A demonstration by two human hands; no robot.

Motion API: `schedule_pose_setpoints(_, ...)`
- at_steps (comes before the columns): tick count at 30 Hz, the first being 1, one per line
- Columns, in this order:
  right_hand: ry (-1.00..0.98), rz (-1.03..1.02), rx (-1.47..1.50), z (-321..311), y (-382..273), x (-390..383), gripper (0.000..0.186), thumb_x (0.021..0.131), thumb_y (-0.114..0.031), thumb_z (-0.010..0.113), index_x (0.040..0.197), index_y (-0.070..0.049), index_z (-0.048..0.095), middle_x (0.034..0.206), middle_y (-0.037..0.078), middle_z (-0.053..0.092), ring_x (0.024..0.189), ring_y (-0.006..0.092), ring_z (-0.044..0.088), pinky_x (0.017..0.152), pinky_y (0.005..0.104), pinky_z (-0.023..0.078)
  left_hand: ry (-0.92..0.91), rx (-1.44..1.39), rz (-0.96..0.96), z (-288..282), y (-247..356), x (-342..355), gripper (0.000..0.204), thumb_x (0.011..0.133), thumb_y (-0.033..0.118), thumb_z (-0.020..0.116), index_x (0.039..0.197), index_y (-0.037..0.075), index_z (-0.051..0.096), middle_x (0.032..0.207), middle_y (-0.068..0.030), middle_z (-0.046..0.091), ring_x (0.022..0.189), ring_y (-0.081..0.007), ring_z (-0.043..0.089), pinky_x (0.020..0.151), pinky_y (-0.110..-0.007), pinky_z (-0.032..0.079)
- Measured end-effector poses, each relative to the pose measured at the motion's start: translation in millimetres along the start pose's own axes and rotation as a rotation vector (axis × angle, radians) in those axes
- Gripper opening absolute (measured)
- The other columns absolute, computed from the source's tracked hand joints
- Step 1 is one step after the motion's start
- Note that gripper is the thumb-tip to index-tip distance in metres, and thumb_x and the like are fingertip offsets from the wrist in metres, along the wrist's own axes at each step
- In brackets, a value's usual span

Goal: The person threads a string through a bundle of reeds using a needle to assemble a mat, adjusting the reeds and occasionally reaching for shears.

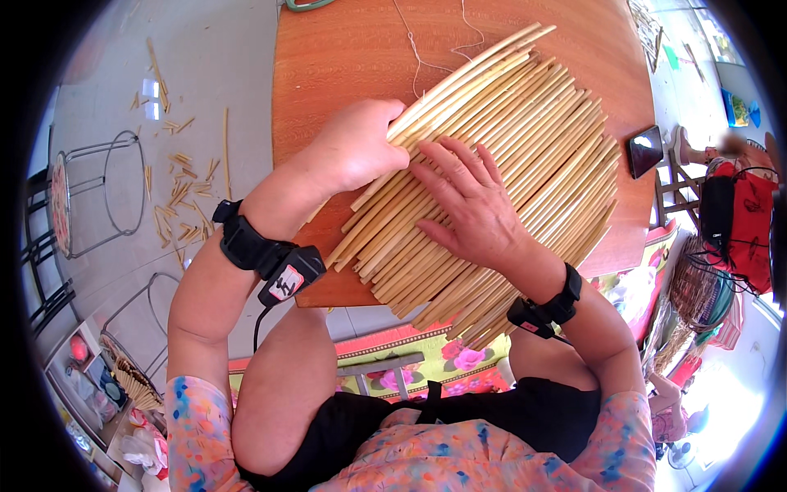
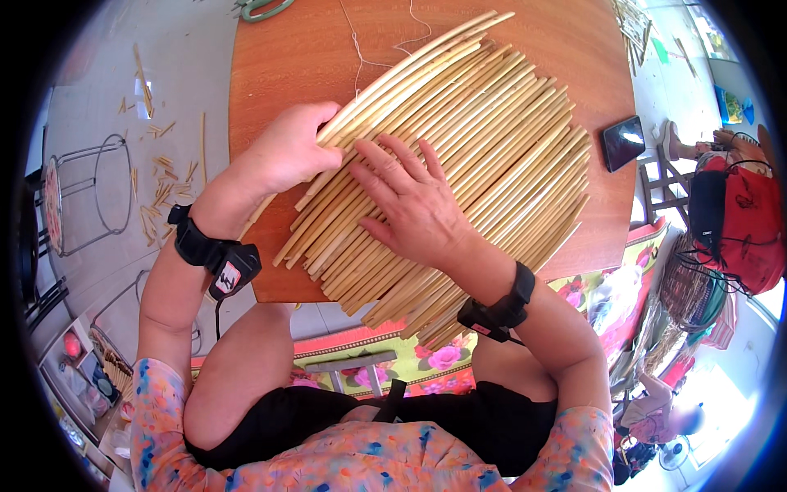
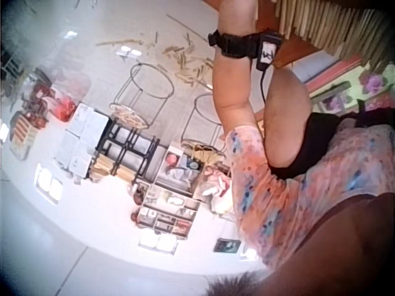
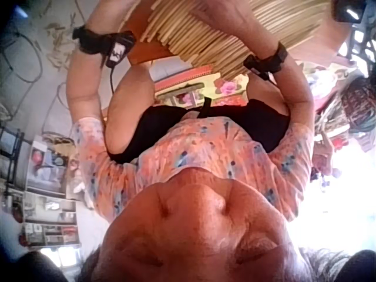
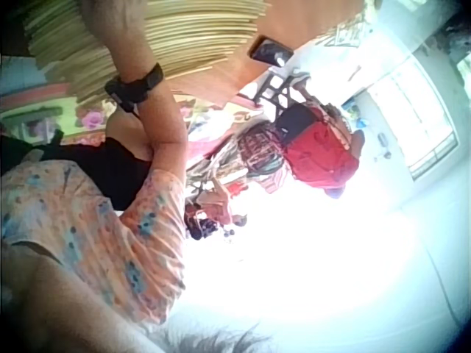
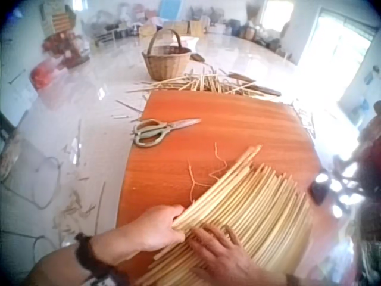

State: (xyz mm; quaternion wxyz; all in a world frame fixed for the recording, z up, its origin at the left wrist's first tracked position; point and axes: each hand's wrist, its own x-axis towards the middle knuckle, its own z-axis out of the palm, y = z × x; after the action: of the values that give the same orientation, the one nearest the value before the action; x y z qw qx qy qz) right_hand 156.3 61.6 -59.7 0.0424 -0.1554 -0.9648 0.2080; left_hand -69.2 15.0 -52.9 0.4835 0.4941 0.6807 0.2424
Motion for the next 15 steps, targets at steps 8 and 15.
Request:
schedule_pose_setpoints(8,-0.022,-0.016,-0.034,-3.7,-1.5,4.7,0.071,0.08,-0.032,0.077,0.143,-0.014,0.051,0.153,0.007,0.043,0.144,0.0312,0.037,0.116,0.0604,0.028,-0.007,0.061,0.058,-3.6,-1.8,1.4,0.031,0.081,0.0,0.064,0.112,-0.003,0.062,0.094,-0.0128,0.071,0.084,-0.0172,0.065,0.077,-0.032,0.052)
schedule_pose_setpoints(15,-0.046,0.006,-0.061,-1.2,-1.6,3.9,0.075,0.081,-0.034,0.075,0.148,-0.015,0.047,0.153,0.006,0.043,0.145,0.0296,0.036,0.117,0.061,0.023,-0.023,-0.126,-0.03,-4.9,-1.3,-2.0,0.024,0.085,0.0,0.062,0.11,-0.004,0.064,0.094,-0.0099,0.071,0.084,-0.0151,0.065,0.076,-0.03,0.052)
